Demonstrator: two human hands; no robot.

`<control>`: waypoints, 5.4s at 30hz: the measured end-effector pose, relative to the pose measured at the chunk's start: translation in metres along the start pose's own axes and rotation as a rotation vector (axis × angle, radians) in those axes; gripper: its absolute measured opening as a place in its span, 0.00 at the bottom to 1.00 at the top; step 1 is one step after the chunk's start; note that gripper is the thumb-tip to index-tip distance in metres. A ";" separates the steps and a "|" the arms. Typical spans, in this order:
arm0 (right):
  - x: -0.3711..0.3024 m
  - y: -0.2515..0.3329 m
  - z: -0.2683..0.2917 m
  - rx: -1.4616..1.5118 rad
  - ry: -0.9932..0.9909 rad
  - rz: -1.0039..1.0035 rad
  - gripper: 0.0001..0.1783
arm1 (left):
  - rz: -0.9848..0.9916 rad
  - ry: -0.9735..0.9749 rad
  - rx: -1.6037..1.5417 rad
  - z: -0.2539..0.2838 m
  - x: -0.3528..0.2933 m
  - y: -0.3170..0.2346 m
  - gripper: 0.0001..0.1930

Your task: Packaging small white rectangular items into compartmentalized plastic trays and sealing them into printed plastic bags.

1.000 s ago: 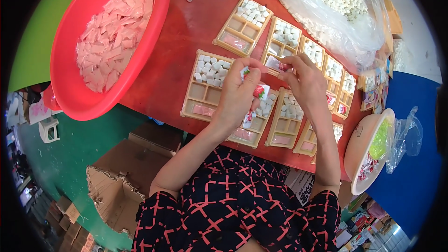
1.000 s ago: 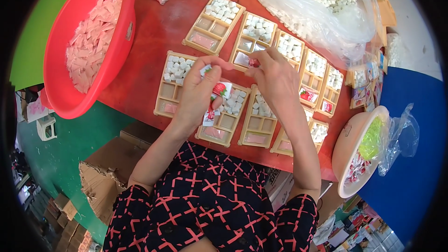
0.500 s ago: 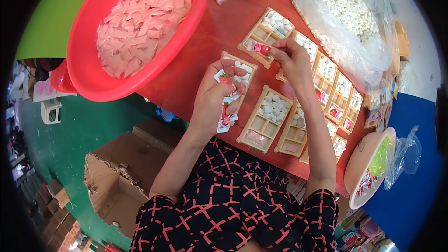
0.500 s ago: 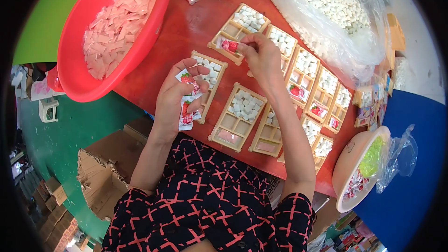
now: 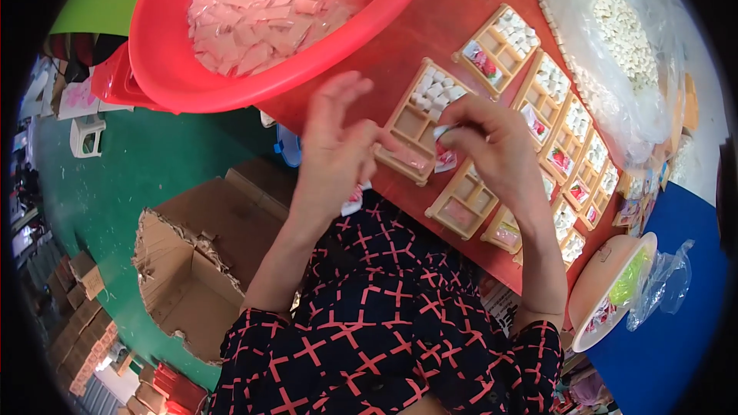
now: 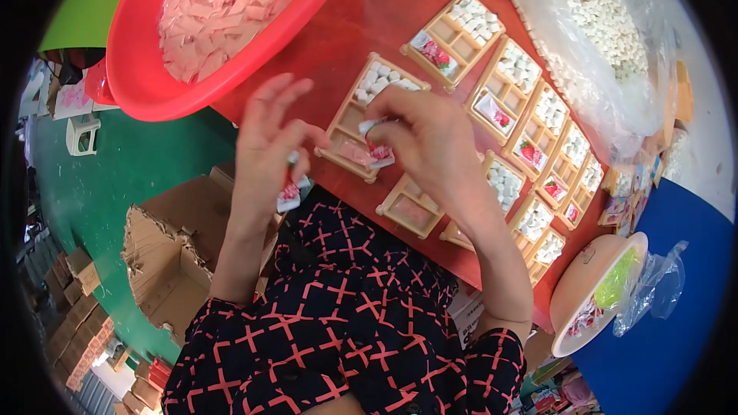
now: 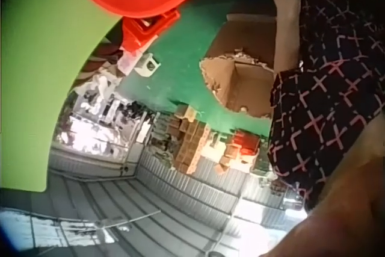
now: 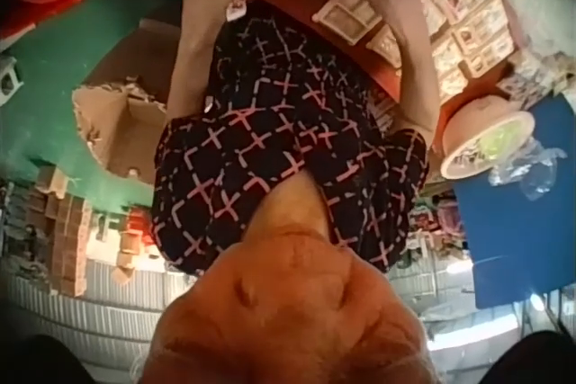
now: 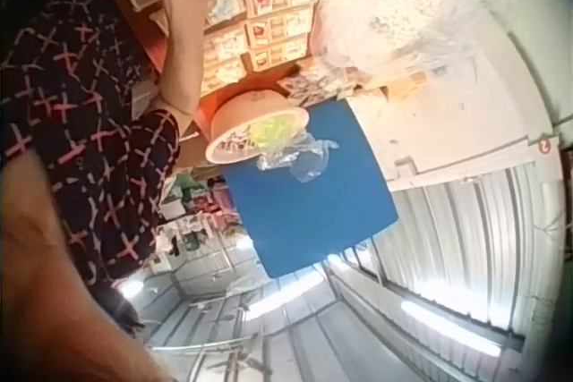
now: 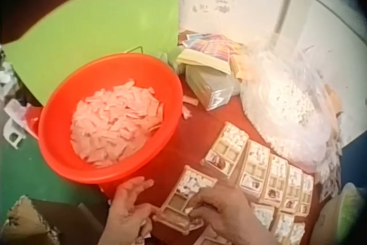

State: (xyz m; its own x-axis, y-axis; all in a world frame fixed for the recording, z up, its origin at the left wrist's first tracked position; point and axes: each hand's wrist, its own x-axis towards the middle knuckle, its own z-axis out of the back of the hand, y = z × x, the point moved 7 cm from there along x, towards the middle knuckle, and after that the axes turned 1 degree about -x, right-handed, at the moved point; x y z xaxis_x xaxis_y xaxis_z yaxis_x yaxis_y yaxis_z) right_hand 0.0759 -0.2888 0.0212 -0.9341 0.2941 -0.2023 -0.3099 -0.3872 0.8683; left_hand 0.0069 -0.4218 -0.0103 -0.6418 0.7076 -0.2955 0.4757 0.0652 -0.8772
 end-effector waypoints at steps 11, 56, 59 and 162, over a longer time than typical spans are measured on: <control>-0.032 0.009 -0.039 0.182 -0.016 0.029 0.17 | -0.373 -0.177 -0.425 -0.002 -0.002 0.004 0.12; -0.232 -0.126 0.037 0.167 -0.903 -0.264 0.08 | -0.890 0.549 1.492 -0.103 -0.072 0.078 0.18; -0.222 -0.115 0.036 0.043 -0.818 -0.182 0.09 | -0.891 0.535 1.504 -0.098 -0.071 0.075 0.17; -0.308 -0.066 0.082 -0.125 -1.096 -0.091 0.21 | 0.499 0.478 -0.078 -0.285 -0.076 0.146 0.08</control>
State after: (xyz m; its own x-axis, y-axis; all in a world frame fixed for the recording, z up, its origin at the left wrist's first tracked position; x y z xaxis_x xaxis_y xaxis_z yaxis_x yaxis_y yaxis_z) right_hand 0.3989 -0.2824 0.0630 -0.2636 0.9165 0.3011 -0.4425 -0.3922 0.8064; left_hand 0.2969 -0.2651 -0.0081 -0.0088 0.8971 -0.4417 0.6983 -0.3107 -0.6449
